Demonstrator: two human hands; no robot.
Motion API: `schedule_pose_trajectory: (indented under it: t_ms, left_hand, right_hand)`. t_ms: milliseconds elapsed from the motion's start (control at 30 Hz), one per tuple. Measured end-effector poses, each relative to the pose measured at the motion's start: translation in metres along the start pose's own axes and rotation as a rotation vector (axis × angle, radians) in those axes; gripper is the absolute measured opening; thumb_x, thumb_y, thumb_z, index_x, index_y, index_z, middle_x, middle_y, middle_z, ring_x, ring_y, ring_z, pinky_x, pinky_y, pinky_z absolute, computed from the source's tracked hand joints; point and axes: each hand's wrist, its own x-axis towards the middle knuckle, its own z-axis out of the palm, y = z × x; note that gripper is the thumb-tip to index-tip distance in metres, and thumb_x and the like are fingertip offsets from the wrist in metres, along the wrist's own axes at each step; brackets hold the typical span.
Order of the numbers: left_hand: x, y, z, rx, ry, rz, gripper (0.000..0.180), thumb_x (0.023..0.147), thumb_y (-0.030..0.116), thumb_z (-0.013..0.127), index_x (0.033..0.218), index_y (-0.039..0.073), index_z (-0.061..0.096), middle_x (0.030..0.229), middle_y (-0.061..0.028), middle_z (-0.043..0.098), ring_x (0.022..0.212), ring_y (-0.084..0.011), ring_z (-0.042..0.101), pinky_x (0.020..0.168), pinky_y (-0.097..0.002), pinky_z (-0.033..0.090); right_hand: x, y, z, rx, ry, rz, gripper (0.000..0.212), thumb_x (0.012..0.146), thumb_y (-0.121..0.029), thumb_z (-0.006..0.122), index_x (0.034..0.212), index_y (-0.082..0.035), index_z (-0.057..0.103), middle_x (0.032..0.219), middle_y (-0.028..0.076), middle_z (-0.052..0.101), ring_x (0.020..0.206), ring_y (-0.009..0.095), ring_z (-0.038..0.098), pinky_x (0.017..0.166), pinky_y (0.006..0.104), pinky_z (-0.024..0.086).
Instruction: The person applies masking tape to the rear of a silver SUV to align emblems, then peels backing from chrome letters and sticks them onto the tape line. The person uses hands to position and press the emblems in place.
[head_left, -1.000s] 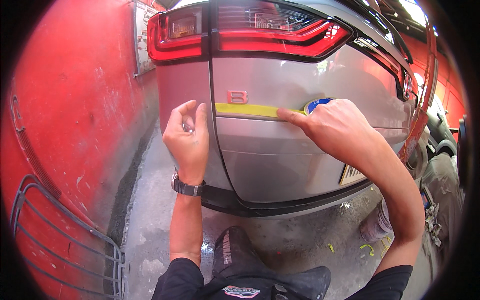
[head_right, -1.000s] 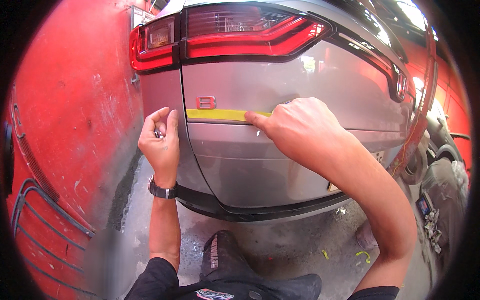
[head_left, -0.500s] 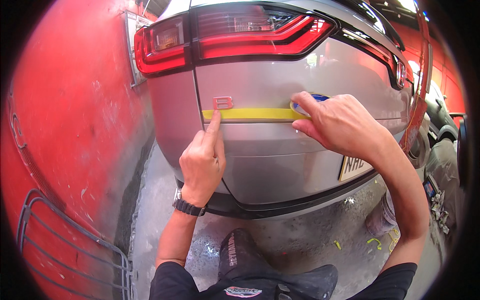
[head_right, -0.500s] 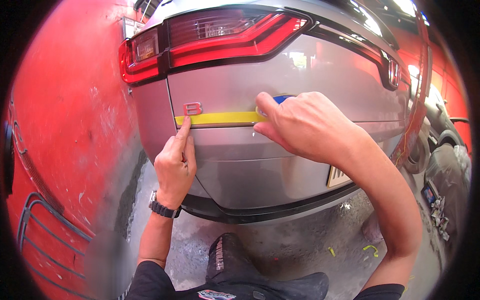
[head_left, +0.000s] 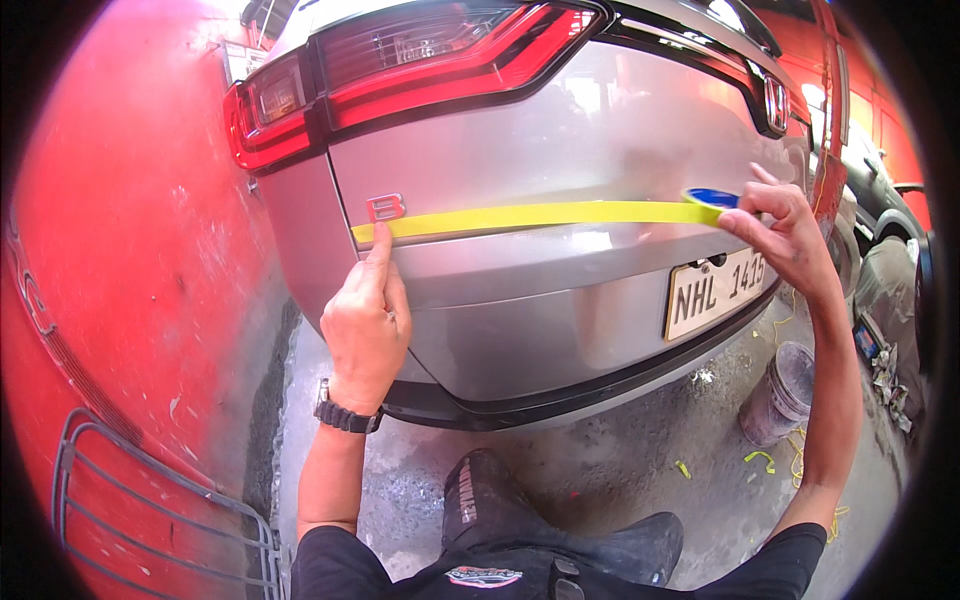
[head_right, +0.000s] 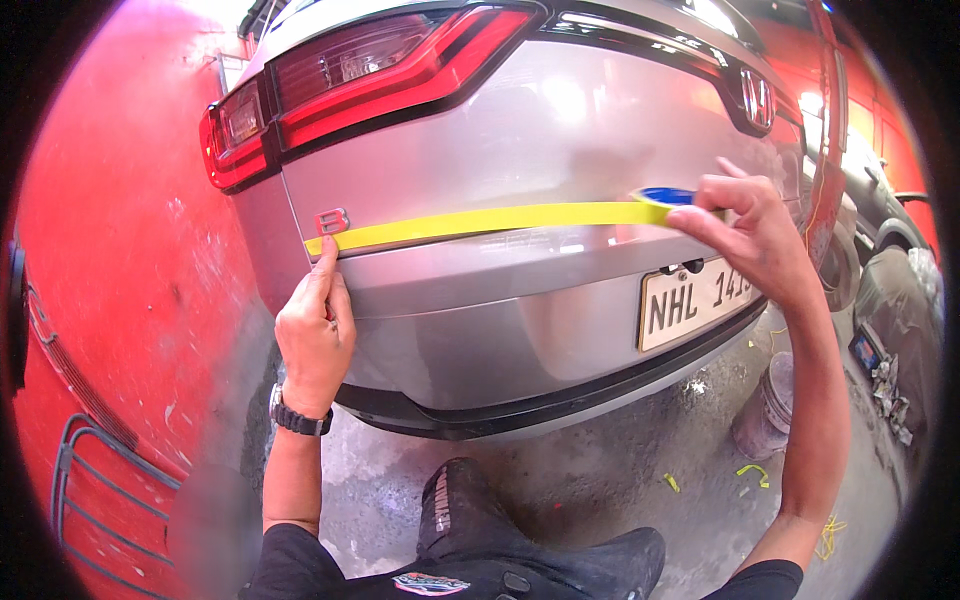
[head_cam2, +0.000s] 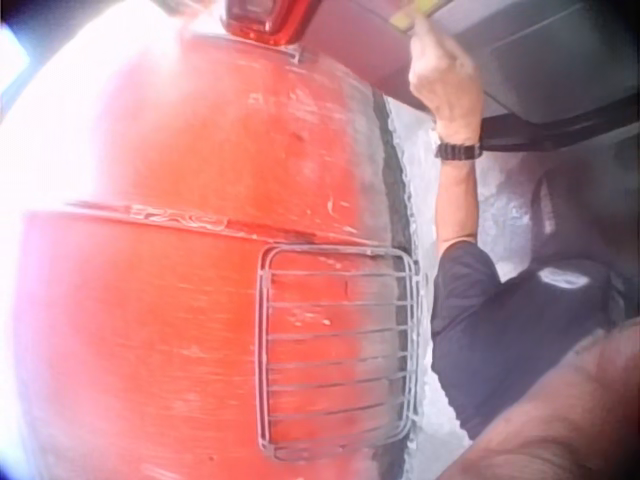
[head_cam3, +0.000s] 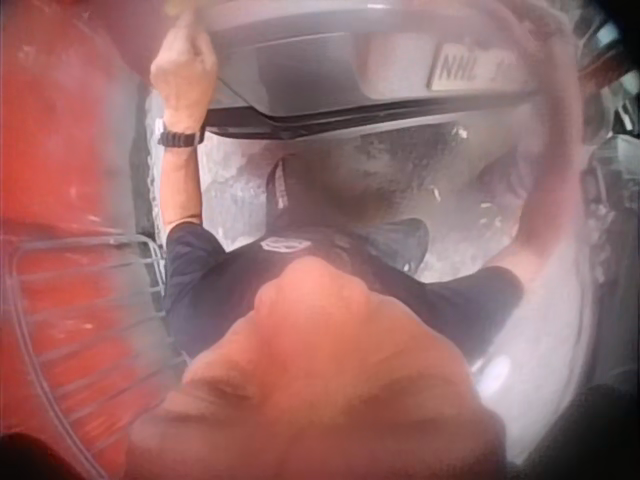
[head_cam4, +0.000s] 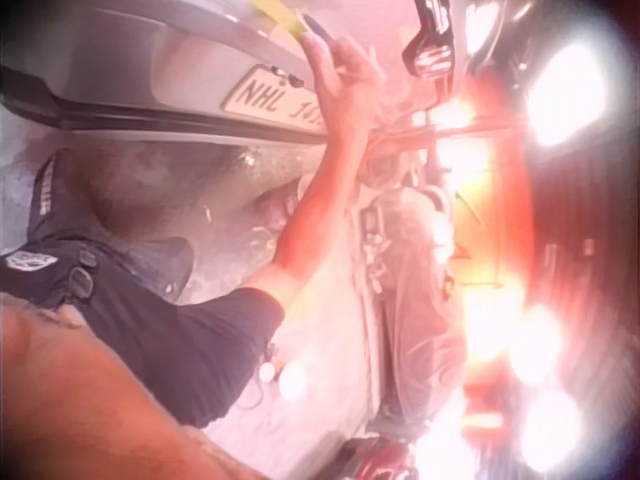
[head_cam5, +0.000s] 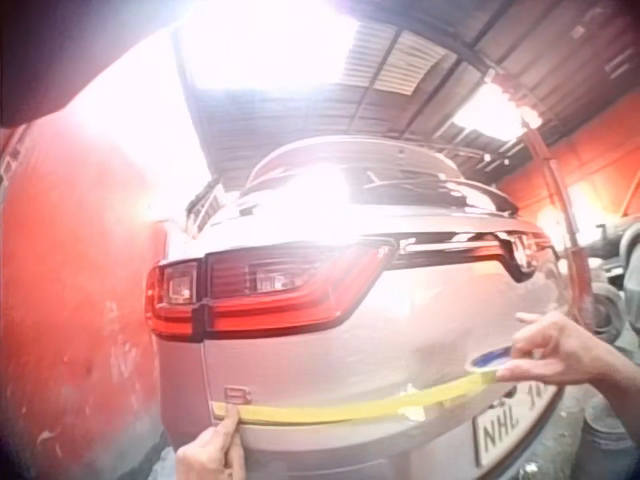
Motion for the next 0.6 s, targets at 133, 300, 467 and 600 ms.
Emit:
schedule_pose_trajectory:
  t_ms: [133, 300, 467, 600]
  left_hand:
    - [-0.001, 0.002, 0.003, -0.015, -0.006, 0.006, 0.053, 0.094, 0.000, 0.063, 0.145, 0.008, 0.059, 0.086, -0.0180, 0.068, 0.070, -0.0343, 0.068, 0.065, -0.0414, 0.054]
    - [-0.002, 0.000, 0.001, -0.032, -0.047, -0.030, 0.054, 0.094, 0.000, 0.063, 0.147, 0.008, 0.057, 0.085, -0.0186, 0.067, 0.069, -0.0346, 0.068, 0.064, -0.0422, 0.054]
    - [-0.005, -0.003, -0.001, -0.075, -0.043, -0.053, 0.056, 0.094, 0.000, 0.061, 0.149, 0.008, 0.055, 0.081, -0.0184, 0.065, 0.068, -0.0354, 0.067, 0.063, -0.0435, 0.054]
    - [-0.009, -0.010, 0.003, -0.073, 0.011, -0.021, 0.057, 0.094, 0.000, 0.059, 0.151, 0.006, 0.052, 0.078, -0.0182, 0.064, 0.067, -0.0356, 0.066, 0.062, -0.0442, 0.053]
  right_hand:
    - [-0.019, 0.046, -0.005, -0.117, 0.117, 0.176, 0.037, 0.095, -0.026, 0.074, 0.072, -0.002, 0.059, 0.060, 0.001, 0.044, 0.062, 0.012, 0.047, 0.119, 0.0557, 0.033]
    - [-0.018, 0.060, 0.005, -0.199, 0.146, 0.197, 0.038, 0.096, -0.029, 0.075, 0.073, -0.002, 0.059, 0.060, 0.001, 0.041, 0.062, 0.012, 0.041, 0.112, 0.0507, 0.034]
    - [-0.013, 0.058, 0.009, -0.216, 0.123, 0.224, 0.039, 0.096, -0.028, 0.075, 0.072, -0.002, 0.057, 0.059, -0.001, 0.040, 0.060, 0.011, 0.039, 0.112, 0.0512, 0.034]
    - [-0.007, 0.061, 0.006, -0.177, 0.098, 0.243, 0.042, 0.096, -0.027, 0.076, 0.070, -0.001, 0.054, 0.060, -0.001, 0.036, 0.061, 0.010, 0.034, 0.103, 0.0429, 0.040]
